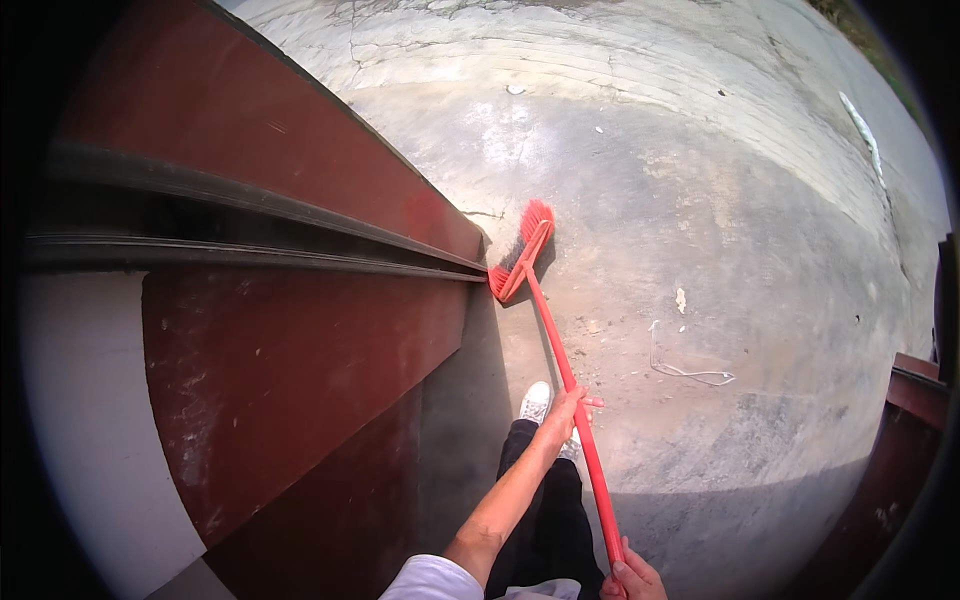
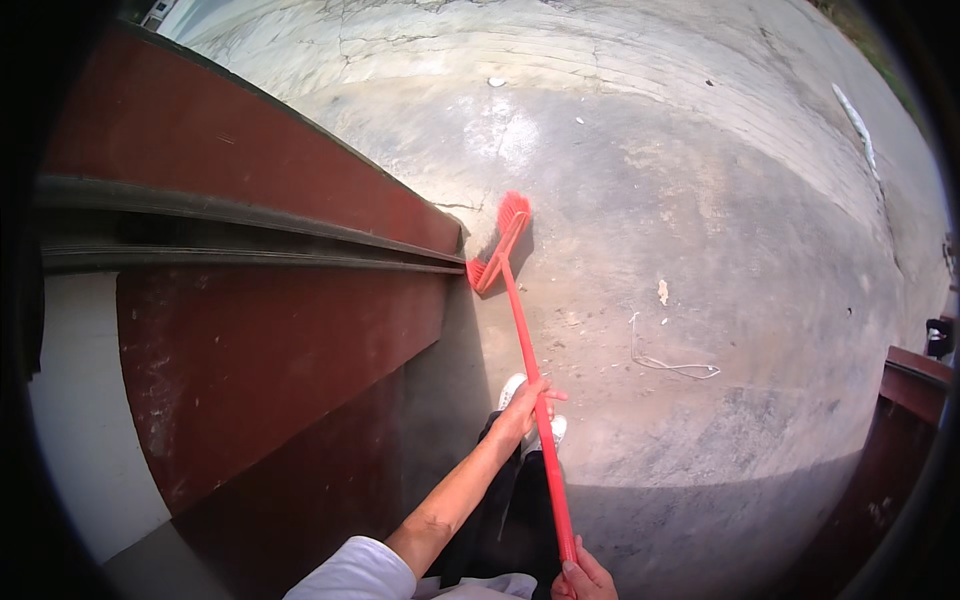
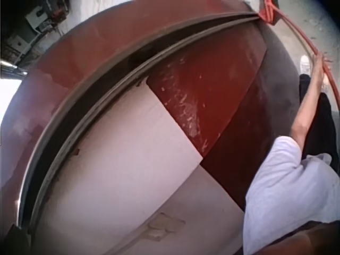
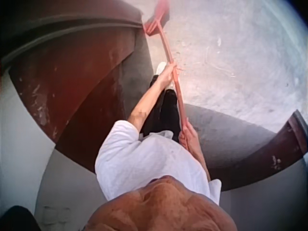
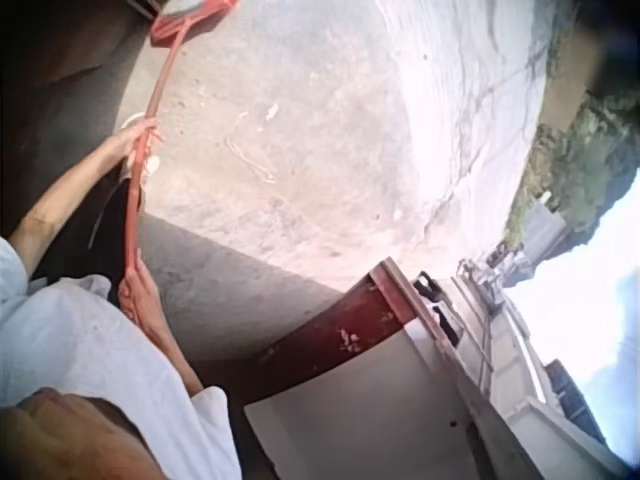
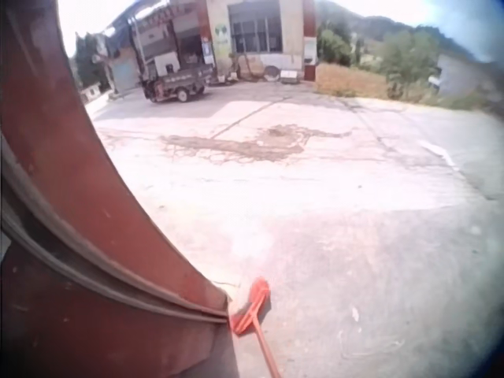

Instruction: The person sweeps a concrete floor with a red broom, moving debris toward the doorway. The camera wearer sweeps along the wall and then across the open area, gathering dust and small items into a pile near the exit.

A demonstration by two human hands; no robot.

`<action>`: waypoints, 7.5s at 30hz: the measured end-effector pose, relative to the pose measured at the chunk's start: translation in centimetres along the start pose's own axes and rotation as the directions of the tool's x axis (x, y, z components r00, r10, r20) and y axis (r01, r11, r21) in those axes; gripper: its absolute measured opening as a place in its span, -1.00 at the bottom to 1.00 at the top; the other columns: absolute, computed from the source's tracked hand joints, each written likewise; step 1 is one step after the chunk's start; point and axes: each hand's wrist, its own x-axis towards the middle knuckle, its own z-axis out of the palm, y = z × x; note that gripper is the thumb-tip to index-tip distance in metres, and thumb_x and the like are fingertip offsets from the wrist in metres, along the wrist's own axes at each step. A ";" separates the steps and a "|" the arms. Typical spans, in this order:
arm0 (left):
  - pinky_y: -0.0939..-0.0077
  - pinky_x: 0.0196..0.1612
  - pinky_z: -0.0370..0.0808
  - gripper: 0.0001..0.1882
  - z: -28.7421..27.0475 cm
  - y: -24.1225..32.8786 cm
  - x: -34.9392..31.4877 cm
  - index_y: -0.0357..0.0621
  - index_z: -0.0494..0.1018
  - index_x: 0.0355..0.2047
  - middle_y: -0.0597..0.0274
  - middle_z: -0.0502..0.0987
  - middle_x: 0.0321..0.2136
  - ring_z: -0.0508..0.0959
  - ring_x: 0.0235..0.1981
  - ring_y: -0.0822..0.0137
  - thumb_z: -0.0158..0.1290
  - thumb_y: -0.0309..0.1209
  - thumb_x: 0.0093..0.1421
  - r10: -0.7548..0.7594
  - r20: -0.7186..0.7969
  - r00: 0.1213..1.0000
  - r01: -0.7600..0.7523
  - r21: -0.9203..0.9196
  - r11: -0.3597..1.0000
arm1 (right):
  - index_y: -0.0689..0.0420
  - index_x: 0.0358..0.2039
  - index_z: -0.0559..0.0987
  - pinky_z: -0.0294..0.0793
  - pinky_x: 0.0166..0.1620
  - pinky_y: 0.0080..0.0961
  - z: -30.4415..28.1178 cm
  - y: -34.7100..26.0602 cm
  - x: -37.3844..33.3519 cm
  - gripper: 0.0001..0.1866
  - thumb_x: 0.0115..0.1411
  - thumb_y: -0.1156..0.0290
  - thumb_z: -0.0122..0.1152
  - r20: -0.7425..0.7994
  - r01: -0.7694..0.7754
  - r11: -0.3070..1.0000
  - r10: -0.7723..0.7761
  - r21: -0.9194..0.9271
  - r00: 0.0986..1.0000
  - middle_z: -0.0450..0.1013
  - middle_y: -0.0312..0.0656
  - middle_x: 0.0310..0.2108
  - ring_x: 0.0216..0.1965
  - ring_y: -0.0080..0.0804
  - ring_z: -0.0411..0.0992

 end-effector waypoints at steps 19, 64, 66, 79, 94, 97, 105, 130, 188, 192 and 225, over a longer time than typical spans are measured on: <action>0.57 -0.81 0.31 -0.76 1.0 0.0 0.8 -0.22 0.08 -0.37 -0.01 0.42 -0.57 0.30 -0.87 0.42 -0.18 -0.34 0.06 0.002 -0.005 1.000 -0.002 0.145 0.989 | 0.00 0.06 0.06 0.04 -0.74 -0.83 -2.3 3.7 2.2 -0.52 0.11 0.37 -0.14 0.009 0.138 0.987 -0.139 0.080 0.990 0.11 -0.37 -0.75 -0.77 -0.70 0.07; 0.52 -0.83 0.31 -0.69 1.6 -0.1 -0.3 -0.23 0.01 -0.24 -0.02 0.41 -0.56 0.29 -0.86 0.41 -0.18 -0.39 0.06 -0.065 0.019 0.998 0.059 0.227 0.972 | 0.01 0.06 0.07 0.08 -0.73 -0.80 -3.4 7.5 4.2 -0.53 0.12 0.39 -0.15 0.033 0.214 0.970 -0.219 0.118 0.975 0.17 -0.35 -0.72 -0.76 -0.68 0.09; 0.53 -0.82 0.33 -0.67 3.8 -0.9 -2.3 -0.22 0.00 -0.22 -0.02 0.41 -0.58 0.30 -0.86 0.42 -0.17 -0.40 0.05 -0.078 0.033 0.996 0.072 0.174 0.982 | 0.03 0.07 0.05 0.09 -0.71 -0.79 -5.3 9.5 3.4 -0.51 0.11 0.37 -0.14 0.012 0.316 0.949 -0.315 -0.009 0.949 0.16 -0.35 -0.73 -0.74 -0.68 0.09; 0.52 -0.80 0.34 -0.78 -1.0 -1.9 -1.2 -0.19 0.05 -0.35 0.02 0.41 -0.62 0.31 -0.85 0.41 -0.16 -0.42 0.04 -0.171 -0.048 0.984 0.176 0.161 0.971 | -0.05 0.06 0.09 0.09 -0.70 -0.80 -4.7 8.2 4.5 -0.53 0.11 0.39 -0.13 0.062 0.140 0.980 -0.150 0.144 0.987 0.12 -0.37 -0.72 -0.74 -0.67 0.09; 0.52 -0.77 0.40 -0.80 -1.7 -1.5 0.4 -0.16 0.06 -0.38 0.01 0.41 -0.60 0.34 -0.83 0.40 -0.17 -0.41 0.04 -0.164 -0.044 0.986 0.169 0.251 0.953 | -0.01 0.01 0.16 0.08 -0.72 -0.76 -4.0 7.5 5.2 -0.60 0.12 0.37 -0.15 0.120 0.110 0.972 -0.136 0.206 0.983 0.14 -0.36 -0.71 -0.73 -0.66 0.10; 0.51 -0.74 0.40 -0.73 1.5 -2.8 -3.1 -0.14 0.01 -0.32 0.00 0.41 -0.59 0.37 -0.80 0.39 -0.15 -0.40 0.04 -0.135 0.038 0.990 0.126 0.190 0.974 | -0.03 0.03 0.14 0.07 -0.74 -0.77 -8.9 11.6 4.0 -0.58 0.12 0.37 -0.16 0.034 0.270 0.962 -0.271 0.041 0.962 0.13 -0.37 -0.74 -0.76 -0.68 0.08; 0.49 -0.77 0.38 -0.73 -0.5 -2.9 -5.2 -0.20 -0.02 -0.26 0.04 0.39 -0.62 0.35 -0.82 0.39 -0.21 -0.41 0.08 -0.105 -0.024 0.994 0.107 0.106 0.989 | 0.00 0.05 0.10 0.06 -0.73 -0.80 -6.7 9.5 5.2 -0.55 0.12 0.39 -0.16 0.112 0.180 0.983 -0.182 0.024 0.977 0.12 -0.38 -0.75 -0.77 -0.70 0.07; 0.55 -0.87 0.29 -0.79 -0.9 0.8 1.5 -0.33 0.12 -0.41 0.04 0.41 -0.71 0.34 -0.88 0.38 -0.15 -0.50 -0.06 0.127 -0.141 0.982 -0.051 0.450 0.891 | -0.08 -0.08 0.14 0.08 -0.77 -0.80 -1.8 2.1 12.3 -0.68 0.12 0.36 -0.17 0.357 0.066 0.961 -0.163 0.270 0.920 0.15 -0.32 -0.71 -0.78 -0.70 0.06; 0.43 -0.74 0.42 -0.69 3.9 -20.8 -11.3 -0.28 0.03 -0.28 -0.10 0.42 -0.56 0.40 -0.80 0.28 -0.15 -0.43 0.02 -0.186 0.034 0.982 0.183 0.063 0.981 | 0.01 0.04 0.13 0.00 -0.74 -0.86 -17.4 11.9 -3.7 -0.56 0.10 0.42 -0.15 0.051 0.218 0.947 -0.212 -0.234 0.976 0.11 -0.47 -0.72 -0.77 -0.78 0.03; 0.42 -0.77 0.39 -0.68 3.5 -18.1 -12.7 -0.27 0.00 -0.26 -0.09 0.41 -0.58 0.37 -0.84 0.29 -0.17 -0.43 0.02 -0.073 -0.062 0.995 0.077 0.079 0.994 | -0.07 0.04 0.13 -0.03 -0.78 -0.83 -16.7 12.5 -2.3 -0.56 0.10 0.41 -0.14 0.125 0.200 0.960 -0.178 -0.194 0.976 0.08 -0.47 -0.75 -0.80 -0.77 0.00; 0.52 -0.72 0.40 -0.50 5.3 -9.1 -11.5 -0.31 -0.14 -0.11 0.01 0.42 -0.57 0.39 -0.79 0.35 -0.14 -0.41 0.03 -0.104 0.147 0.984 0.084 0.138 0.987 | -0.01 0.06 0.07 0.02 -0.72 -0.83 -9.7 12.1 -0.9 -0.51 0.10 0.41 -0.12 0.013 0.411 0.882 -0.419 -0.232 0.908 0.11 -0.43 -0.74 -0.76 -0.75 0.03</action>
